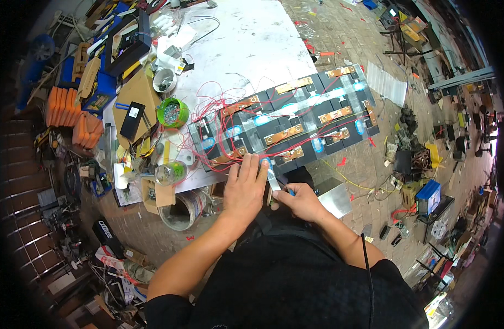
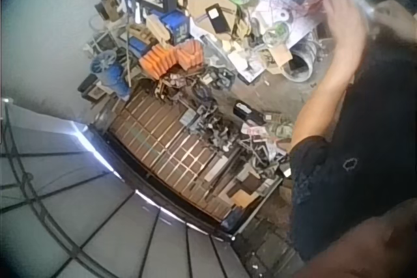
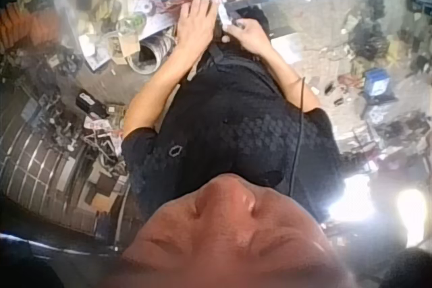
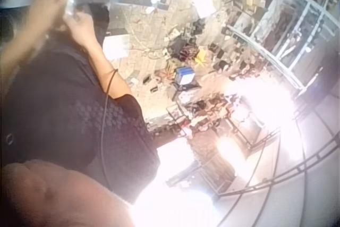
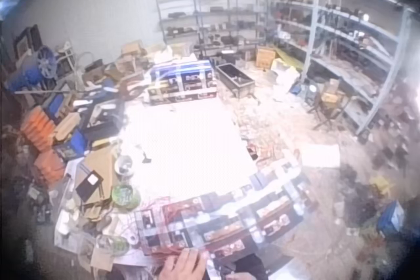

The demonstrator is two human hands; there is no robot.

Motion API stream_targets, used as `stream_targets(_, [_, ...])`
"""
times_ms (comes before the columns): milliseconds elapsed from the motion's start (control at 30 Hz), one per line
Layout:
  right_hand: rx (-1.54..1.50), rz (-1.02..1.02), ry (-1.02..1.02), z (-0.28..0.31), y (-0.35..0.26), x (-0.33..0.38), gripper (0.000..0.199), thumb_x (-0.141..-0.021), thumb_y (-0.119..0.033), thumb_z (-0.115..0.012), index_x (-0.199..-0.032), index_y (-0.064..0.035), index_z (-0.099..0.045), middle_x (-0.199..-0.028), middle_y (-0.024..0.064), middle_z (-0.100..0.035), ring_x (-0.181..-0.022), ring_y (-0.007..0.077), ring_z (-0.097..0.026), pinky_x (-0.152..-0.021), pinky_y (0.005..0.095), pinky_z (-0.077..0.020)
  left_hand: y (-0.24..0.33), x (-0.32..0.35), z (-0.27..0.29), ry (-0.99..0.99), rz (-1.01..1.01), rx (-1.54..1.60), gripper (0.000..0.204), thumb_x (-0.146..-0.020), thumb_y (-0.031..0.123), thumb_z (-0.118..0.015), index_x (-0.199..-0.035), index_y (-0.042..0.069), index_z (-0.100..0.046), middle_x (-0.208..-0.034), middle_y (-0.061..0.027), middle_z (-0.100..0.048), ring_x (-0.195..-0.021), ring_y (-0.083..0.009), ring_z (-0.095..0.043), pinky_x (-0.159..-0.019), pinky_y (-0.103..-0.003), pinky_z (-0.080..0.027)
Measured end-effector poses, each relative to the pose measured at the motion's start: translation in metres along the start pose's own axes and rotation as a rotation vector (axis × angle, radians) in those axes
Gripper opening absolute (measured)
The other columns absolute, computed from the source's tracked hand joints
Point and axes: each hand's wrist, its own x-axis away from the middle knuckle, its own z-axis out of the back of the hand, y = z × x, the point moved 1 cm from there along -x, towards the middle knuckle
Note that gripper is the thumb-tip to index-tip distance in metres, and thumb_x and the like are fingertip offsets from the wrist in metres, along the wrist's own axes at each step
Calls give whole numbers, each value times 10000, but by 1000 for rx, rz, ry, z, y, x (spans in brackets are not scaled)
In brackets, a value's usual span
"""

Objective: The person assembles a battery pack by arranging rectangular battery cells on a workbench, connecting them with red wires, and securing the connections with white tape. The person flips the pack to inspect the wiring and continues taping the terminals.

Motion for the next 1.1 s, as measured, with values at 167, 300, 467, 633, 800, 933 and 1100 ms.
stream_targets(167, [-26, 10, 0, 2, 1, 2, 305, -1000, -319, -732, -985, -17, -778, -801, 28, -785, -513, 63, -516, -478, 282, -409, 1, 0, 1, 4, 13, 66, 533, -943, 194, -617, -1458, 58, -642, -1542, -115, -568, -1471, -302, -470, -1186, -472, -345])
stream_targets(300, [-22, 28, -6, 0, 1, 2, 297, -999, -314, -735, -1002, -21, -782, -817, 28, -789, -512, 63, -517, -478, 282, -407, -2, 5, -10, 58, 8, 94, 678, -821, 181, -751, -1473, 71, -602, -1549, -93, -542, -1462, -301, -466, -1176, -490, -359])
stream_targets(467, [7, 35, 0, 0, -1, 9, 292, -993, -317, -744, -962, -32, -801, -790, 11, -771, -524, 63, -529, -500, 274, -425, 3, 11, 4, 94, 34, 217, 523, -883, 213, -731, -1381, 62, -681, -1472, -94, -618, -1435, -310, -502, -1167, -503, -369])
stream_targets(633, [19, 46, 12, 3, 4, 12, 286, -995, -338, -747, -976, -62, -823, -762, -3, -730, -596, 58, -576, -548, 269, -458, 14, 23, -7, 196, 151, 446, 488, -779, 184, -826, -1258, 143, -744, -1426, -101, -631, -1428, -331, -502, -1195, -568, -320])
stream_targets(800, [65, 164, 6, 2, 7, 4, 350, -1003, -415, -747, -960, -69, -777, -645, -7, -621, -496, 74, -541, -467, 273, -428, 22, 17, -8, 255, 160, 470, 386, -770, 147, -818, -1152, 136, -767, -1254, -99, -643, -1342, -359, -540, -1173, -568, -333])
stream_targets(933, [-6, 122, -53, 3, 2, 7, 303, -1004, -363, -739, -954, -66, -778, -672, -8, -648, -505, 70, -531, -472, 274, -407, 25, 14, -6, 331, 151, 447, 323, -781, 123, -802, -1104, 115, -775, -1126, -91, -629, -1225, -357, -575, -1107, -550, -372])
stream_targets(1100, [47, 118, -66, 8, 9, 6, 290, -984, -236, -753, -1127, 16, -768, -938, 58, -771, -875, 91, -666, -837, 302, -551, 35, 19, -4, 274, 253, 599, 258, -842, 86, -756, -1099, 84, -751, -1035, -97, -651, -1080, -344, -623, -976, -496, -457])
